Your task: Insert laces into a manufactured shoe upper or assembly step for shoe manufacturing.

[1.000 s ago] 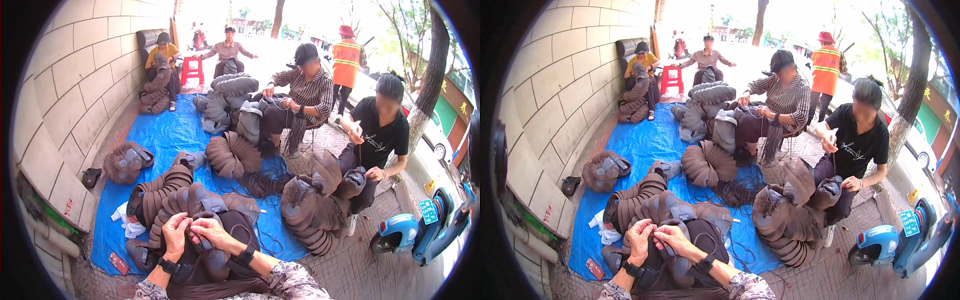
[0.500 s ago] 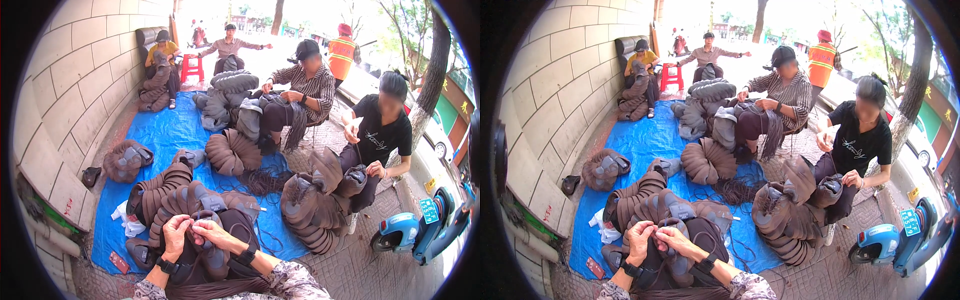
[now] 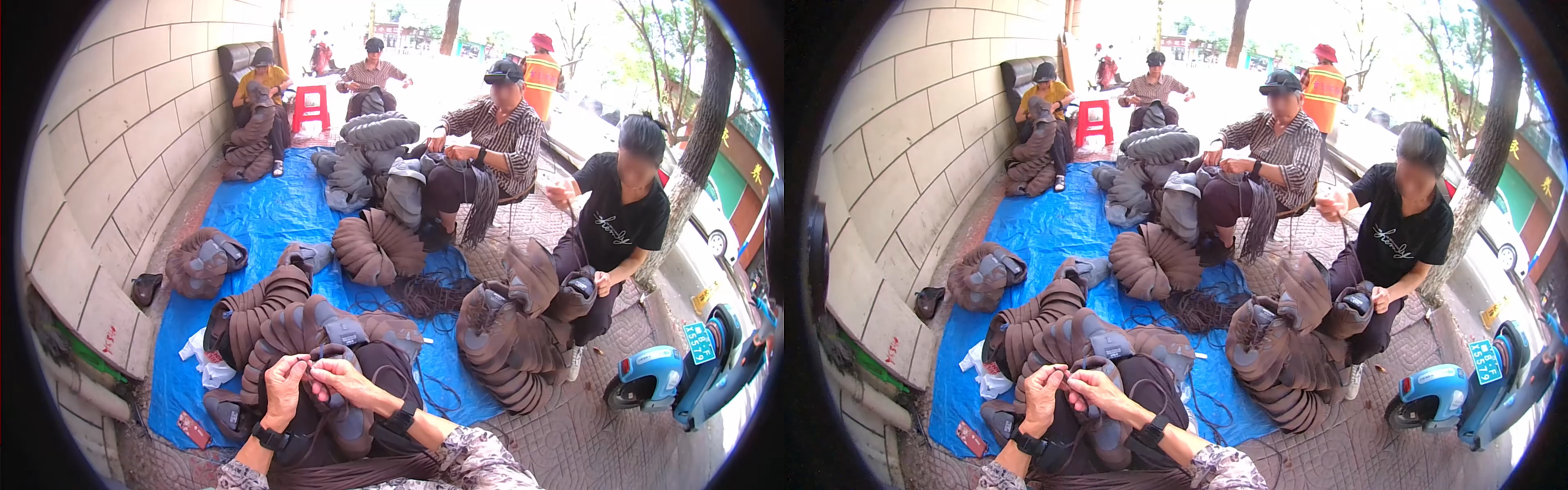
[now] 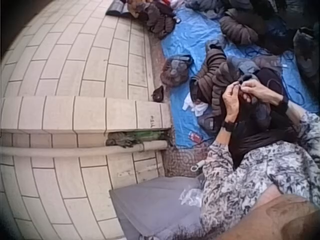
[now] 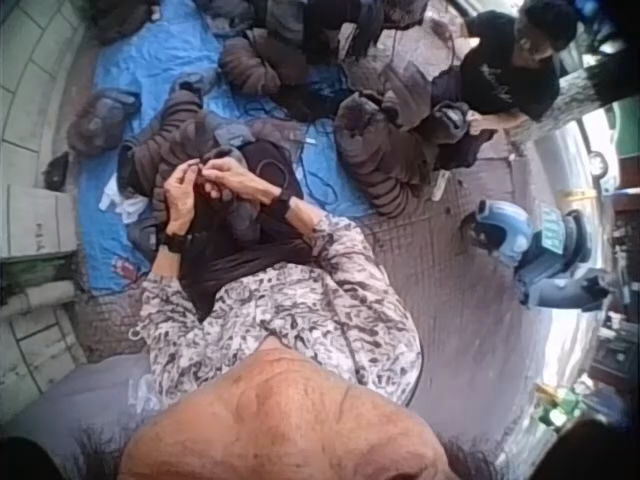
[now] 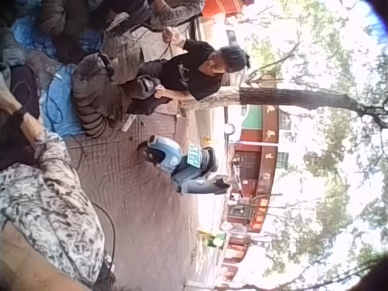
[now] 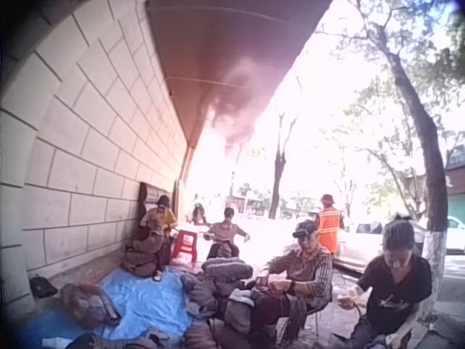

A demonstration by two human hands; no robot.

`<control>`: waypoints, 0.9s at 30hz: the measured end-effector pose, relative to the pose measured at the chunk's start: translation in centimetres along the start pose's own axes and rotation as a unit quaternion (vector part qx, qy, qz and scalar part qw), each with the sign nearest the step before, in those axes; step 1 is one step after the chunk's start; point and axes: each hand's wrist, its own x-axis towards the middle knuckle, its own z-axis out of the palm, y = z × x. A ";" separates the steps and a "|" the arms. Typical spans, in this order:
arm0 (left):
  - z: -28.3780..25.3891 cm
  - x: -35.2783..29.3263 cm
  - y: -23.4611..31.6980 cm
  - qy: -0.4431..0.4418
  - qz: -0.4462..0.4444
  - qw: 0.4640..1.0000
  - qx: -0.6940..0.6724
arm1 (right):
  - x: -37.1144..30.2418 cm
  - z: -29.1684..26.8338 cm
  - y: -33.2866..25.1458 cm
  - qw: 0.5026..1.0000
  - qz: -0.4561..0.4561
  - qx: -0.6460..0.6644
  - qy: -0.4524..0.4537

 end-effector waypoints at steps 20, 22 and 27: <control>0.7 -0.2 1.0 0.002 0.002 1.000 -0.005 | 0.0 -0.2 -0.4 0.999 0.021 0.007 -0.030; 0.7 -0.1 1.0 0.001 0.001 1.000 -0.008 | 0.1 -0.2 -0.5 0.999 0.025 0.009 -0.035; 1.1 0.5 1.6 -0.010 0.007 1.000 0.014 | 0.1 -0.4 -0.8 1.000 0.016 -0.009 -0.022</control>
